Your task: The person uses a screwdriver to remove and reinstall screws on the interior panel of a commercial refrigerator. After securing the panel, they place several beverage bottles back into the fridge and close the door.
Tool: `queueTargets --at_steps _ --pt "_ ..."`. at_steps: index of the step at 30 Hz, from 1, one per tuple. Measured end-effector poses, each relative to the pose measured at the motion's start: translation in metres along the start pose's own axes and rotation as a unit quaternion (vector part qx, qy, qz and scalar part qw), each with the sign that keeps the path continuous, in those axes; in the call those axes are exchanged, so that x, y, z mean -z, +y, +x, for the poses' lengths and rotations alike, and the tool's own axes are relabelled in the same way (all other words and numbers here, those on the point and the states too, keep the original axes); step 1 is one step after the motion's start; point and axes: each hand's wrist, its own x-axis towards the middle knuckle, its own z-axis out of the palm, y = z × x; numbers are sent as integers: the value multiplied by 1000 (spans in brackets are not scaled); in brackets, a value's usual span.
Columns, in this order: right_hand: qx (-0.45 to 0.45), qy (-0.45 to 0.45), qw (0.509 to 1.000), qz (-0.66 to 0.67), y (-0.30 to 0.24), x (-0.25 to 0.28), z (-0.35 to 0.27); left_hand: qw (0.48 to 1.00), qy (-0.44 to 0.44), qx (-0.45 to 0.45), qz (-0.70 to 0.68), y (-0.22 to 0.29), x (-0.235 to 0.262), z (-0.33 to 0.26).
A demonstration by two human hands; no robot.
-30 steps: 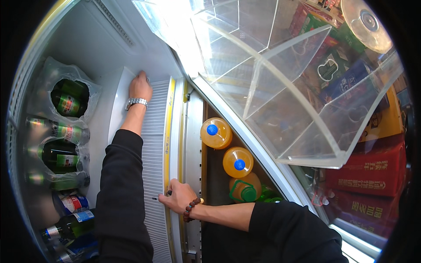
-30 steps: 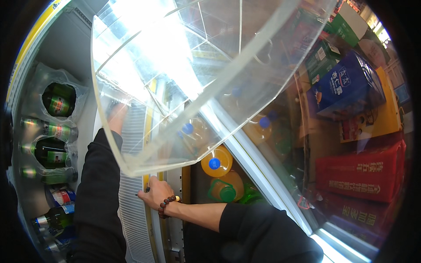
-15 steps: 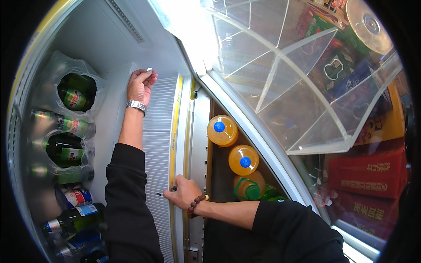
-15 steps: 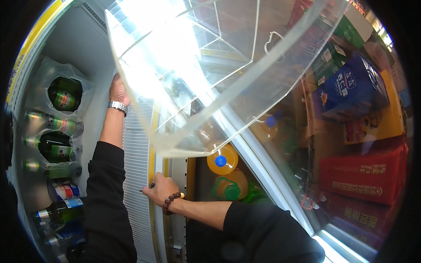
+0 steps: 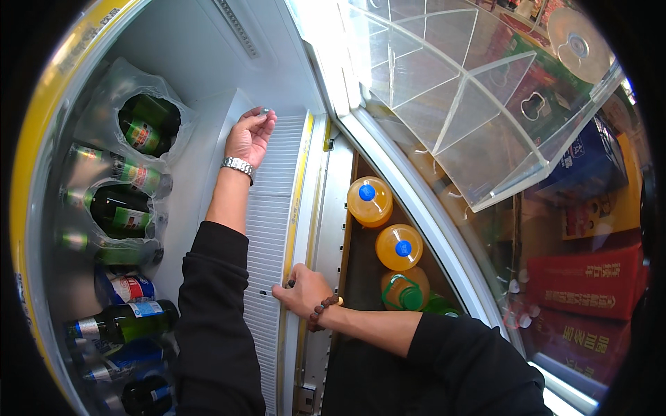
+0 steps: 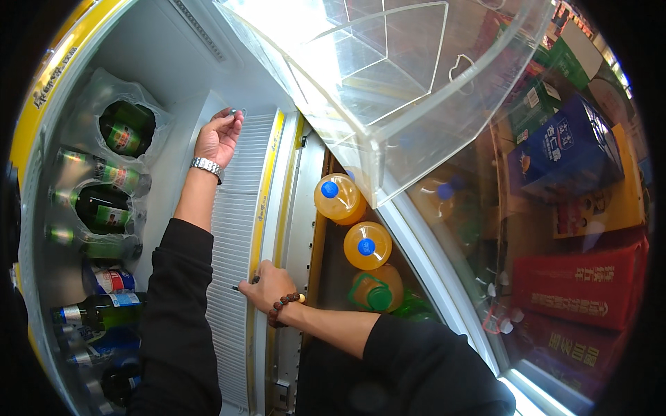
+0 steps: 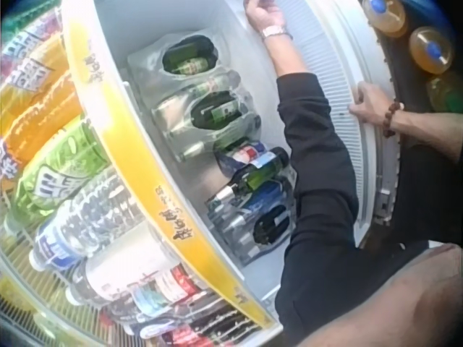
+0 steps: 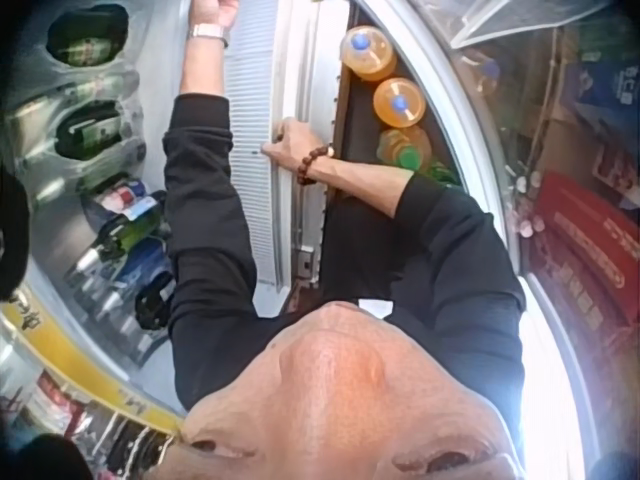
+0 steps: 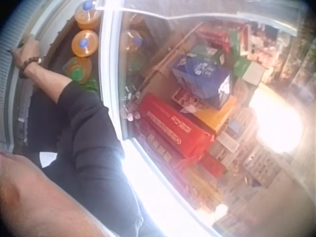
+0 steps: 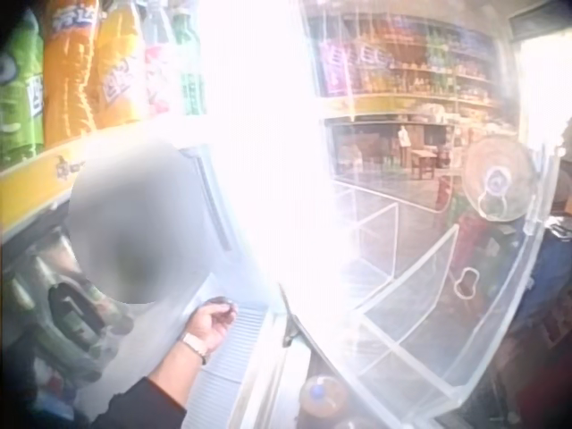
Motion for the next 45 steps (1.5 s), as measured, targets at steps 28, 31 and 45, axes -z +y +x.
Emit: queueTargets --at_steps 28,31,45 --pt "-19 -31 999 9 -1 6 1 629 129 -261 721 -36 8 58" --pt "-16 -28 999 7 -2 6 1 567 124 -251 775 -38 6 62" --pt "-16 -32 999 15 1 5 1 517 97 -229 819 -38 9 76"
